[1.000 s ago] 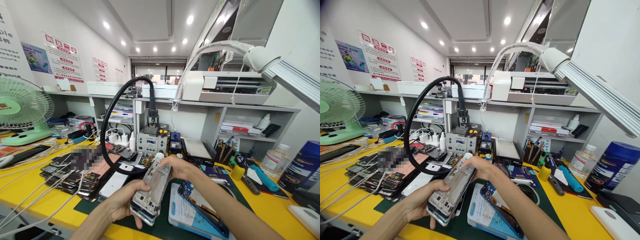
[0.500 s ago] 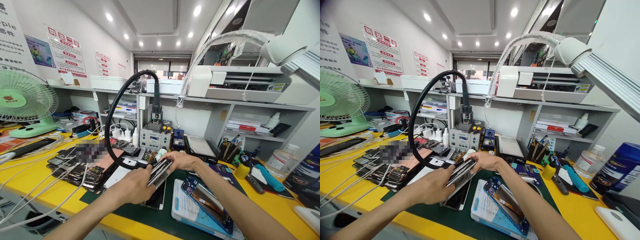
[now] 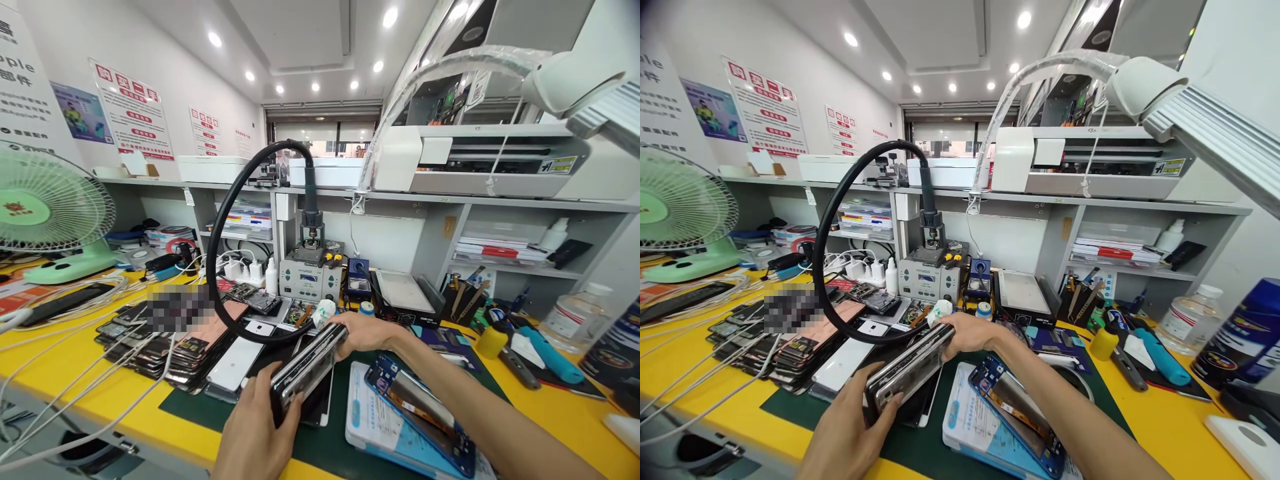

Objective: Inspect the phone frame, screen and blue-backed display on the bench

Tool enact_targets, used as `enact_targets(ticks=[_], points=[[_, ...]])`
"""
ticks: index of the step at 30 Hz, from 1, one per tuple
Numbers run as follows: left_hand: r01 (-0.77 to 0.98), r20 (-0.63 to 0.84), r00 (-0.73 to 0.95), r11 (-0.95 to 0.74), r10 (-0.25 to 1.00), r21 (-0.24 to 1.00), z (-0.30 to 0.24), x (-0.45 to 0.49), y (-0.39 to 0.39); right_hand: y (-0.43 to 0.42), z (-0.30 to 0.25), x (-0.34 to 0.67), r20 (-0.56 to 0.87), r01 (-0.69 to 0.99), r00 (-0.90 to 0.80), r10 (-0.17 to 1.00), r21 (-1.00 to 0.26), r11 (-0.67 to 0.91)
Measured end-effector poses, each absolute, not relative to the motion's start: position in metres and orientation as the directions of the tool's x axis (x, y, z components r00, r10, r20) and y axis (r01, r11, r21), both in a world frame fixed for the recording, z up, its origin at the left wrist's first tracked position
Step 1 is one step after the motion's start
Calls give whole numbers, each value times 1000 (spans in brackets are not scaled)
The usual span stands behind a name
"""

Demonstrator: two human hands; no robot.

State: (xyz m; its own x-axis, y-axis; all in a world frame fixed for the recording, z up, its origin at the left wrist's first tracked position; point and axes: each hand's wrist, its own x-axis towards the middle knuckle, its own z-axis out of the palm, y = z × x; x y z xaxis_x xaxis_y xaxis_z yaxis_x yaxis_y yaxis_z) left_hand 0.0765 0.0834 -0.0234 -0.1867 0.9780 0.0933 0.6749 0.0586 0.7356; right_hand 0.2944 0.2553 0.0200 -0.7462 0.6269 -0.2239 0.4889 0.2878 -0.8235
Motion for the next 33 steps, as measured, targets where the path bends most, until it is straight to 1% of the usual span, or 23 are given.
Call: enact_targets(ticks=[2, 4, 6, 8, 10, 12, 15, 18, 20, 23, 29, 33], points=[[590, 80, -220, 67, 972, 805, -25, 78, 82, 255, 23, 296, -246, 501, -741, 624, -822, 270], [477, 30, -218, 79, 976, 875, -22, 77, 84, 256, 27, 298, -284, 501, -740, 609, -837, 220], [318, -58, -189, 117, 980, 941, -18, 74, 88, 258, 31, 300, -335, 497, -739, 584, -857, 137], [137, -171, -153, 192, 973, 972, -15, 72, 90, 260, 33, 301, -401, 500, -737, 544, -865, 39], [-10, -270, -118, 271, 955, 962, -13, 72, 90, 261, 35, 299, -468, 517, -727, 502, -855, -47], [-119, -334, -86, 324, 939, 939, -13, 74, 88, 262, 35, 296, -517, 540, -707, 482, -835, -103], [-271, -414, -56, 385, 909, 882, -20, 79, 82, 266, 34, 289, -574, 588, -659, 487, -796, -142], [-402, -530, -24, 477, 848, 782, -31, 85, 77, 270, 32, 280, -616, 641, -604, 506, -753, -151], [-458, -589, 16, 529, 808, 714, -38, 86, 75, 270, 31, 273, -625, 662, -571, 532, -734, -152], [-499, -620, 77, 569, 781, 654, -39, 84, 76, 269, 31, 263, -620, 678, -523, 584, -719, -156], [-519, -620, 152, 596, 770, 613, -20, 73, 79, 267, 34, 257, -583, 688, -466, 665, -712, -142], [-490, -622, 190, 622, 760, 610, -17, 66, 82, 268, 34, 257, -553, 709, -438, 709, -697, -106]])
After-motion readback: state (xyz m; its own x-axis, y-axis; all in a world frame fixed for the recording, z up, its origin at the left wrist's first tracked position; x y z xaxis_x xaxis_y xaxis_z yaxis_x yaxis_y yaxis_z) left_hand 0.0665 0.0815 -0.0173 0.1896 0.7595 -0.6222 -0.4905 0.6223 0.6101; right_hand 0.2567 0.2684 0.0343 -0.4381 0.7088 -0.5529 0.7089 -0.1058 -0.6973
